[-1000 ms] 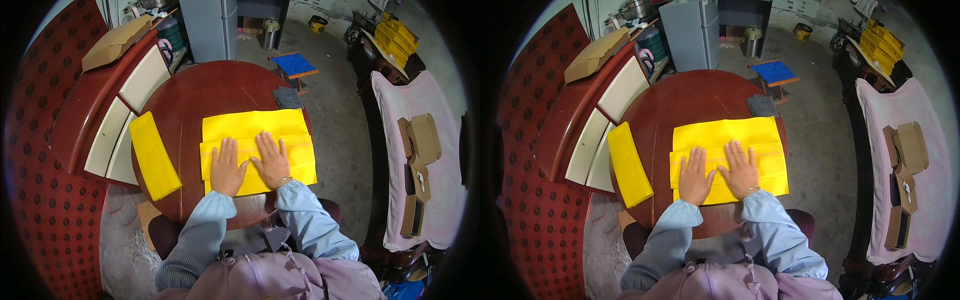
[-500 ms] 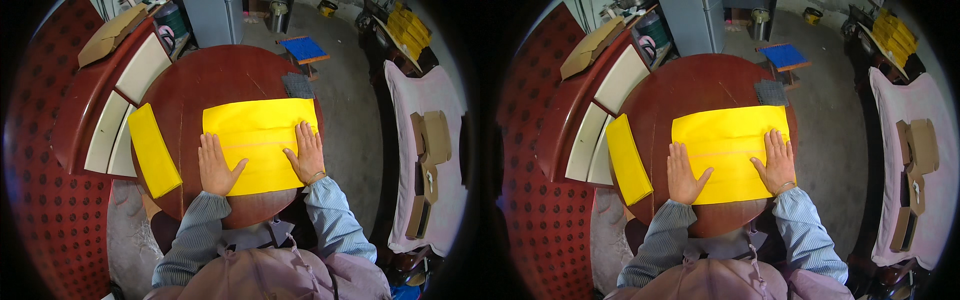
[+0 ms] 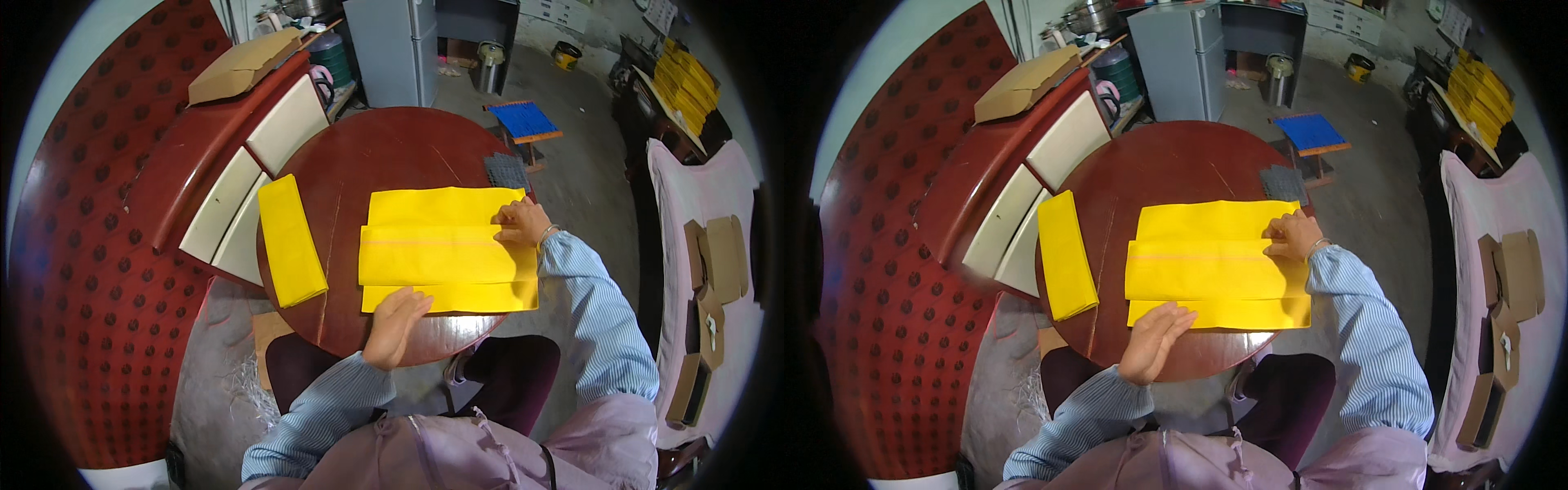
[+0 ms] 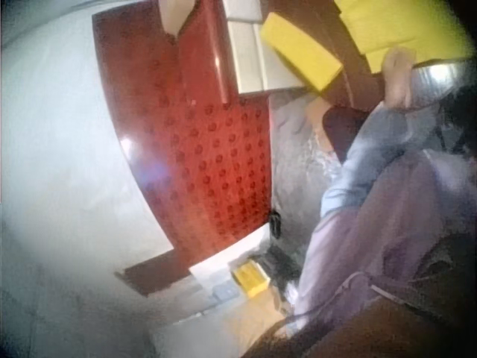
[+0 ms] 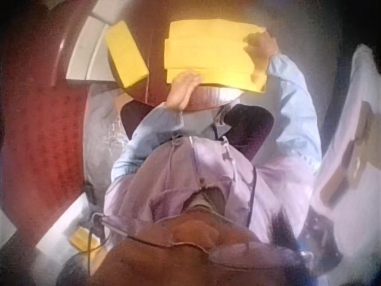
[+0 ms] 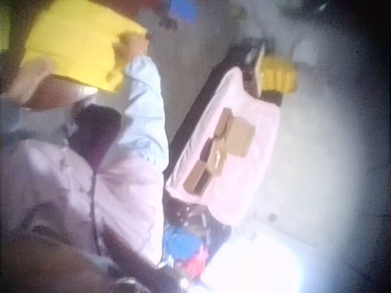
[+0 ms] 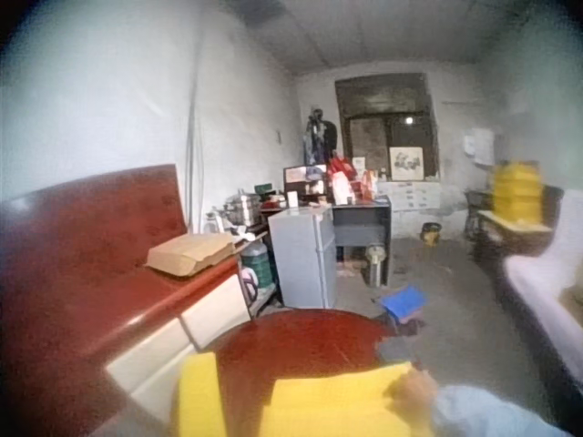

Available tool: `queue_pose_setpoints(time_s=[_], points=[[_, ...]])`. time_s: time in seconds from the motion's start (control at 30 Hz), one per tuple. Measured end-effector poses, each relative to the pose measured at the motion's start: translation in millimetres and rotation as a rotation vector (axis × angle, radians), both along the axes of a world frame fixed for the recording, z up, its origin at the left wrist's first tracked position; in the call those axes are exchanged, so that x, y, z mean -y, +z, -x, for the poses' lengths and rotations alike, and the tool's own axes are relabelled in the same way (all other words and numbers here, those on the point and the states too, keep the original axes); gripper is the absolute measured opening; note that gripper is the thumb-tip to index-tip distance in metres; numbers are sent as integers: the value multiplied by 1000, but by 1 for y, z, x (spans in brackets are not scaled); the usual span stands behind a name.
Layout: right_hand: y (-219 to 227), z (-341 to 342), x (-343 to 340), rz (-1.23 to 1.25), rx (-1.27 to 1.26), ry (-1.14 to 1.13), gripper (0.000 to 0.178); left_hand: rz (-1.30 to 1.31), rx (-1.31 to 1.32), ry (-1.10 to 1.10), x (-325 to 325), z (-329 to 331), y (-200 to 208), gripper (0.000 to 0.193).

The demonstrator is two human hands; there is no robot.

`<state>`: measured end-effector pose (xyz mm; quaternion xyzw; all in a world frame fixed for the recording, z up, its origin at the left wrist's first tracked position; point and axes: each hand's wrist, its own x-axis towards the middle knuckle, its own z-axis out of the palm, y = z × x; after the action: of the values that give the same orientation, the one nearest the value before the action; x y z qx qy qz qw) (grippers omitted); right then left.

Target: The person folds a yellow fabric sheet on a round table, aligning edges and pressing creases. The person repeats the folding process on another yellow fabric sheet, smoothing each fold and stacking the finished pieces.

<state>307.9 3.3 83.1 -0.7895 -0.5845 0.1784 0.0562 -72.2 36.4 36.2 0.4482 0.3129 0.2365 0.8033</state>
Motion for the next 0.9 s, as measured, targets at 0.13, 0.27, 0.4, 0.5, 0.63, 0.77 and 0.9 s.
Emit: queue_pose_setpoints(time_s=[0.13,0.27,0.4,0.5,0.63,0.77,0.9], points=[[1,-20,-26,98,-437,38,18,-390,-72,-190,-9,-11,-30,42],[14,-21,-31,290,-489,-47,18,-897,-260,-225,0,-26,-49,43],[33,-8,-9,399,-798,-123,27,642,199,335,10,-71,-36,35],[39,7,15,429,-765,-58,26,626,175,389,14,-76,-5,42],[42,44,36,409,-965,-14,35,411,134,280,-3,-34,35,45],[44,129,9,238,-1019,0,54,153,202,201,-67,36,58,43],[46,226,-71,181,-1094,43,62,-142,91,162,-184,111,76,41]])
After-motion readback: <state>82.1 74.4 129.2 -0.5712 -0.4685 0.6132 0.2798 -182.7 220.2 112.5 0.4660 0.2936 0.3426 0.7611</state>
